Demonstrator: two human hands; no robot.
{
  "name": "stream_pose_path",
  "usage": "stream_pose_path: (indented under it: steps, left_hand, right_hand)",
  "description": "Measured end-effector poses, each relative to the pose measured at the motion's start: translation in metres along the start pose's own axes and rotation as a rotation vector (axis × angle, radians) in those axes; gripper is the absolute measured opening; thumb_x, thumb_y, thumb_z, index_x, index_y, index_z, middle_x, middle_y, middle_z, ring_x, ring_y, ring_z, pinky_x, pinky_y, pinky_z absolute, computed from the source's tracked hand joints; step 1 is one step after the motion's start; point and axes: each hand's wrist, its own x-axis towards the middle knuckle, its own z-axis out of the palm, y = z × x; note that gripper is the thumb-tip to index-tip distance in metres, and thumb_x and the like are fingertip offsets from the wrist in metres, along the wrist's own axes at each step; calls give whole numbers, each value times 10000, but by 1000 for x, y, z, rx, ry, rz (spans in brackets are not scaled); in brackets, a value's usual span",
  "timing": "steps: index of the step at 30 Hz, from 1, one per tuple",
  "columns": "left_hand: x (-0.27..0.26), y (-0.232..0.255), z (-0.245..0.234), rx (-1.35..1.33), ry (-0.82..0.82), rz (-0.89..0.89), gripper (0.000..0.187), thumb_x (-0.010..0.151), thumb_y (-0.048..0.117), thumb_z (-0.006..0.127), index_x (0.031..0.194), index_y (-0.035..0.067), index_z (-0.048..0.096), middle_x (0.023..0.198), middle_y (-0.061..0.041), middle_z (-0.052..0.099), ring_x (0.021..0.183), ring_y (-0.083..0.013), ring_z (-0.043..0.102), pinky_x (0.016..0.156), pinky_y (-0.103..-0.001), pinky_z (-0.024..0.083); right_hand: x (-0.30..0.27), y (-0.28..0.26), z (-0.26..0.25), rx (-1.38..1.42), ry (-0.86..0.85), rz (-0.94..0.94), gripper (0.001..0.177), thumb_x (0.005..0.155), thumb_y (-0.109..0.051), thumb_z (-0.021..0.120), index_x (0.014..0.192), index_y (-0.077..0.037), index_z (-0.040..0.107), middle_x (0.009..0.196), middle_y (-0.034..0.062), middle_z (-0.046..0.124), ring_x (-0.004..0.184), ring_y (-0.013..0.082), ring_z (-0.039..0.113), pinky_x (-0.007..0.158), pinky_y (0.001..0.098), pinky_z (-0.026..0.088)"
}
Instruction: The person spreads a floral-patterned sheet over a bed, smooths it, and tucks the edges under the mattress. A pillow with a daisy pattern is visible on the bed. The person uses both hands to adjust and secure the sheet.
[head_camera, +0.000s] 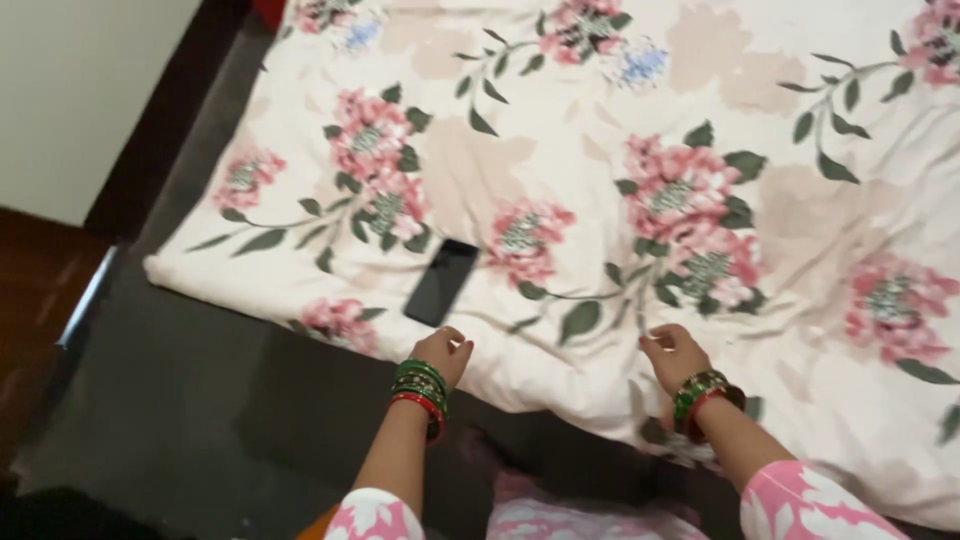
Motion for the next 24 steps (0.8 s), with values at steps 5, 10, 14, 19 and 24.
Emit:
stream_pose_path:
  steps: [5,10,14,19,24]
  left_hand:
    - [39,-129,-82,133,162,111,367,900,474,617,1100,182,715,1088,-66,773,1014,-306,719,894,-437,531]
    - [53,-205,-156,252,95,14,314,867,473,601,1028,247,749,1081,-99,767,1059,-371,697,919,-455,525]
    - [85,-214,-181,281,38,11,406,876,551,610,1101,238,738,1109,-59,787,1077,-344,712,939,-444,530]
    - [102,-162,-210,320,-60,55,398,911,497,563,1180,238,702,1059,-16,780,1009,-264,722,885,-411,533]
    - [161,-153,-244,426,-177,153,392,918,425,610,1249,221,663,1041,-44,766,978,-248,721,874,-399,541]
  right_hand:
    - [36,51,123,-544,-192,-142,1055,801,-866,389,1612,-200,278,1708,18,230,1553,230,290,1275,378,211]
    - [25,49,151,-952,-171,-65,1031,825,-919,292,1613,-263,184,1708,54,179,1602,197,140,1297,478,115]
    - [38,46,140,-851,-92,73,1037,844,-883,300,1635,-229,157,1715,124,166,1561,333,260,1269,489,225]
    - [89,27,113,-852,105,120,1230,697,-1003,303,1644,-259,53,1749,12,-14,1578,284,134,1274,483,105]
    - [120,24,169,87,-328,463,1182,715,-562,742,1671,-334,85,1635,127,417,1454,386,490,1155,511,462]
